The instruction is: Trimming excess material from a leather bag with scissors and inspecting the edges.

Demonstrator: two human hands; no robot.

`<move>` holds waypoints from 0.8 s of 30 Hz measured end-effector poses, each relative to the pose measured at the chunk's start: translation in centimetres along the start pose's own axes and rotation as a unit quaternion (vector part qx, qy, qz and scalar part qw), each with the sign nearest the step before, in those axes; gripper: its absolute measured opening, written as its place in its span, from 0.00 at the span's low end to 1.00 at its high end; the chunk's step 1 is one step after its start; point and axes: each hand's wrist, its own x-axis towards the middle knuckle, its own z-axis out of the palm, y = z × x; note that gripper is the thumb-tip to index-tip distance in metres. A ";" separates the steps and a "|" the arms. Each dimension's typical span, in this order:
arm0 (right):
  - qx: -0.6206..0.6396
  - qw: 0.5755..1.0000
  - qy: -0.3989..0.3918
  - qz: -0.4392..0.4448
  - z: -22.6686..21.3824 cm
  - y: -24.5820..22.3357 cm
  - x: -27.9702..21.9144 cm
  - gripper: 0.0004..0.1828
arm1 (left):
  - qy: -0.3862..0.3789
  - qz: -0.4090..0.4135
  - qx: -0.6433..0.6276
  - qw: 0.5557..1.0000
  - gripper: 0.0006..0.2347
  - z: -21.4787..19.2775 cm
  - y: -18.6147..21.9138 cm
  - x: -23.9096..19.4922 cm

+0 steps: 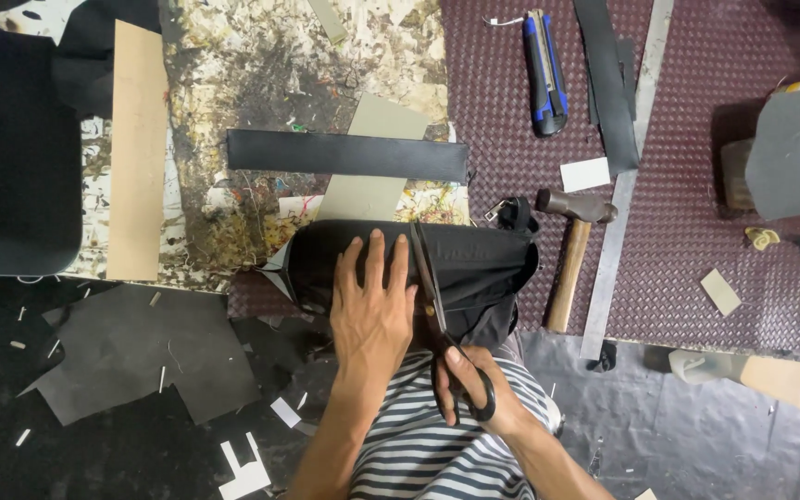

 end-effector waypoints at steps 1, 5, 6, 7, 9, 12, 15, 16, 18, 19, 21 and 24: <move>-0.001 1.000 -0.003 0.001 -0.3 0.6 0.0 0.31 | 0.000 -0.003 0.001 1.000 0.25 0.0 -0.1 0.0; 0.173 0.984 -0.014 0.031 -0.8 2.1 -0.6 0.34 | 0.003 0.007 -0.007 1.000 0.26 0.0 -0.3 0.1; 0.198 0.979 -0.015 0.043 -0.8 2.2 -0.9 0.34 | 0.006 0.010 -0.013 1.000 0.26 -0.1 -0.3 0.1; 0.199 0.979 -0.015 0.044 -0.8 2.6 -0.9 0.34 | 0.005 0.010 -0.013 1.000 0.26 -0.1 -0.4 0.1; 0.238 0.970 -0.016 0.048 -0.8 3.4 -1.2 0.33 | 0.003 0.006 -0.012 1.000 0.26 0.1 -0.4 0.1; 0.249 0.966 -0.024 0.060 -0.7 3.2 -1.2 0.33 | 0.013 0.004 -0.011 1.000 0.24 -0.3 -0.4 0.2; 0.242 0.967 -0.042 0.065 -0.7 2.9 -1.3 0.33 | 0.002 0.000 -0.009 1.000 0.25 -0.1 -0.4 0.1; 0.241 0.967 -0.042 0.066 -0.8 2.9 -1.3 0.33 | 0.002 -0.001 -0.009 1.000 0.25 -0.1 -0.4 0.2; 0.262 0.962 -0.046 0.065 -0.9 3.1 -1.2 0.32 | 0.004 0.000 -0.013 1.000 0.25 -0.3 -0.4 0.2; 0.262 0.962 -0.046 0.065 -1.1 3.0 -1.2 0.32 | 0.004 0.000 -0.012 1.000 0.25 -0.2 -0.4 0.2; 0.262 0.959 -0.057 0.092 -1.5 2.8 -1.2 0.33 | -0.001 -0.001 -0.015 1.000 0.26 -0.1 -0.4 0.1; 0.297 0.949 -0.055 0.090 -1.3 3.0 -1.2 0.32 | -0.003 0.000 -0.012 1.000 0.26 -0.1 -0.4 0.1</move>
